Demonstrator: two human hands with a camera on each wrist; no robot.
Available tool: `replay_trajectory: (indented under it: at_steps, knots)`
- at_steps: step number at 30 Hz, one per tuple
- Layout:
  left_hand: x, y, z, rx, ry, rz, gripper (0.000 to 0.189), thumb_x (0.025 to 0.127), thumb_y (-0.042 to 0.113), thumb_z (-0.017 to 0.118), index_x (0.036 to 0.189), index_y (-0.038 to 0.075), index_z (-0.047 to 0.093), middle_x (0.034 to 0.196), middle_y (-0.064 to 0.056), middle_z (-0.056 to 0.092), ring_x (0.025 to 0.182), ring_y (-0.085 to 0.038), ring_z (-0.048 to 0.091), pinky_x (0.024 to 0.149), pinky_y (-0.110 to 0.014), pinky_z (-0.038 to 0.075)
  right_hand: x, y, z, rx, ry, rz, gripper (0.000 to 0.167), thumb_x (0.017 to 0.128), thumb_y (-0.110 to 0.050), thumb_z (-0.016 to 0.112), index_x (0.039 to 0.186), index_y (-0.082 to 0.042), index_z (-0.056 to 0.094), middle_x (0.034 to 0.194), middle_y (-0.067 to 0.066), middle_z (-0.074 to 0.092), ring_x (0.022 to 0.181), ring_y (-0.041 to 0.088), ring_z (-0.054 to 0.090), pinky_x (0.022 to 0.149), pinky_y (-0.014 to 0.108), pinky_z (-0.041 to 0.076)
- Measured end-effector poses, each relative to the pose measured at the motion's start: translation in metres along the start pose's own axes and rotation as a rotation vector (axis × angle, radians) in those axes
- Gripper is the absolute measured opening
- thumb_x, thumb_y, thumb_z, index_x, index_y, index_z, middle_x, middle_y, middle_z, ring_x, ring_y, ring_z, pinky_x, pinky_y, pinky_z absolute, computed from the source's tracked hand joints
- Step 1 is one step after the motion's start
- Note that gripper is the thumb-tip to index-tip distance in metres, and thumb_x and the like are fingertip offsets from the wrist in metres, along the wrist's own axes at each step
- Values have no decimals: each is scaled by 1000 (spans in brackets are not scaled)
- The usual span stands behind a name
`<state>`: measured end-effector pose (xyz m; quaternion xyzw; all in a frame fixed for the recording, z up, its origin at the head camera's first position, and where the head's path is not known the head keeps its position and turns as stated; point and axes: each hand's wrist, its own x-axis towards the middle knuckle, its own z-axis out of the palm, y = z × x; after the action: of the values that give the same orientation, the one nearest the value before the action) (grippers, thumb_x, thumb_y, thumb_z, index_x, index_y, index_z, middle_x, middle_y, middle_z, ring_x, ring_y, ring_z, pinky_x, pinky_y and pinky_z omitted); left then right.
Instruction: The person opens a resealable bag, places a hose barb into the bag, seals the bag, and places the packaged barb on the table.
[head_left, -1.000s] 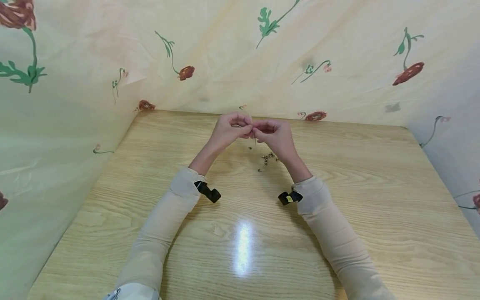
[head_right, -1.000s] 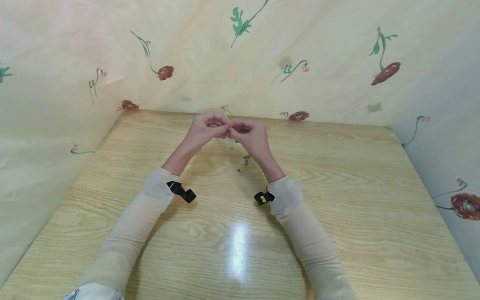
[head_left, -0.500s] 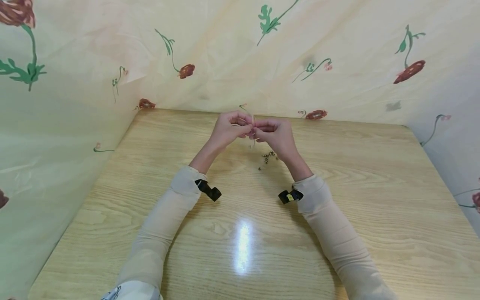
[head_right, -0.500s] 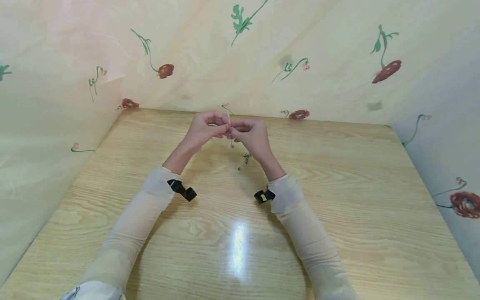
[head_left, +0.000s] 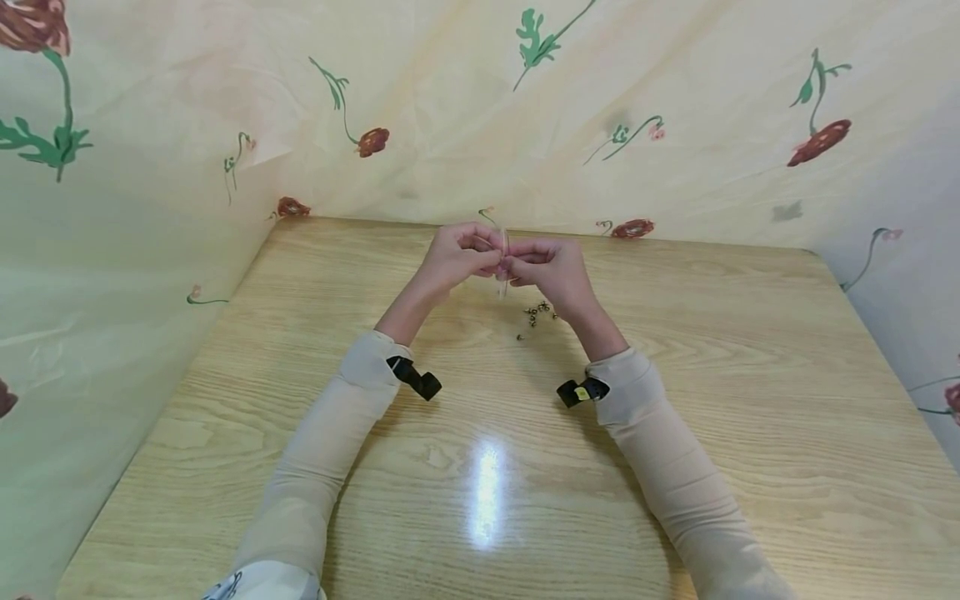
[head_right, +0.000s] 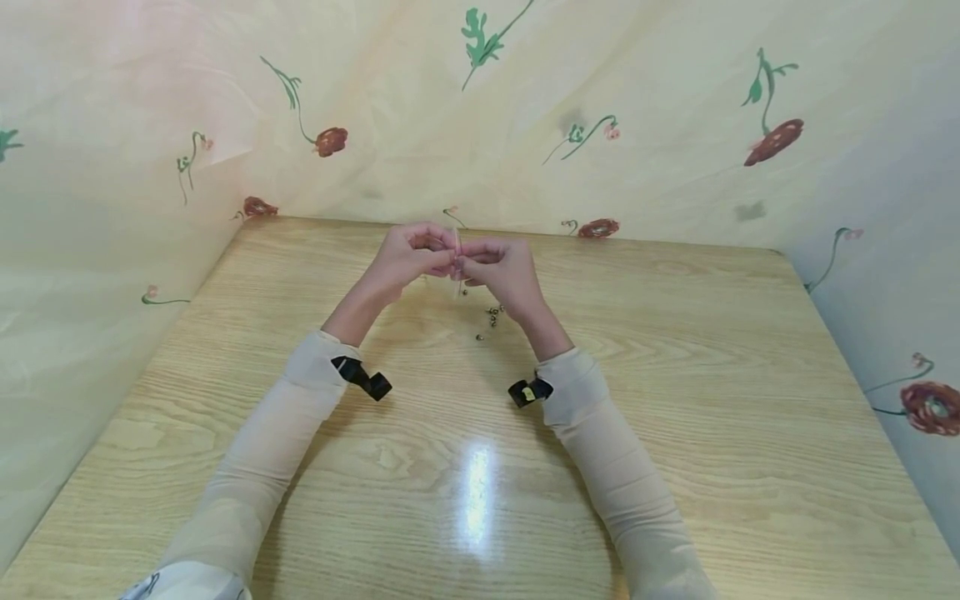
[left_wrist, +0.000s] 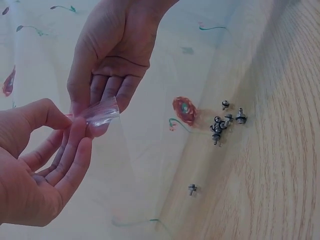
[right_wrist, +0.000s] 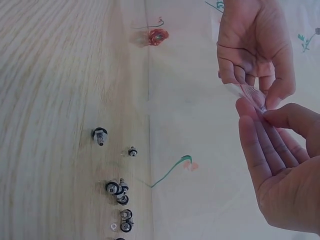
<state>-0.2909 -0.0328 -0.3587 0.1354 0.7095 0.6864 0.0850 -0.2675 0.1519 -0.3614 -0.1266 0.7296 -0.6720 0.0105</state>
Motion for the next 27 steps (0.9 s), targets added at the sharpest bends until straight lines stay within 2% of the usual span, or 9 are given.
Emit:
replay_trajectory:
  at_steps: [11,20,27]
  knots:
    - [1,1,-1,-18,-9,-35,8,92,0,69,99,1,70,84,-3,69,77,-14,68,75,-30,60,1,-3,-3,63,-8,79,24,91,0,71,110,15,70,81,-3,78,73,13,76,70,27,61]
    - [0,2,-3,10,-18,-20,6,91,5,71,97,3,70,82,-2,68,74,-13,66,73,-30,60,1,-5,-3,80,-7,110,24,90,1,72,109,15,70,80,-1,78,73,13,76,69,27,61]
    - [-2,6,-4,25,-6,-67,7,92,4,70,99,4,71,85,-5,68,74,-16,69,77,-33,60,2,-5,-5,51,19,146,29,91,0,71,114,17,68,80,-2,78,71,11,75,69,27,61]
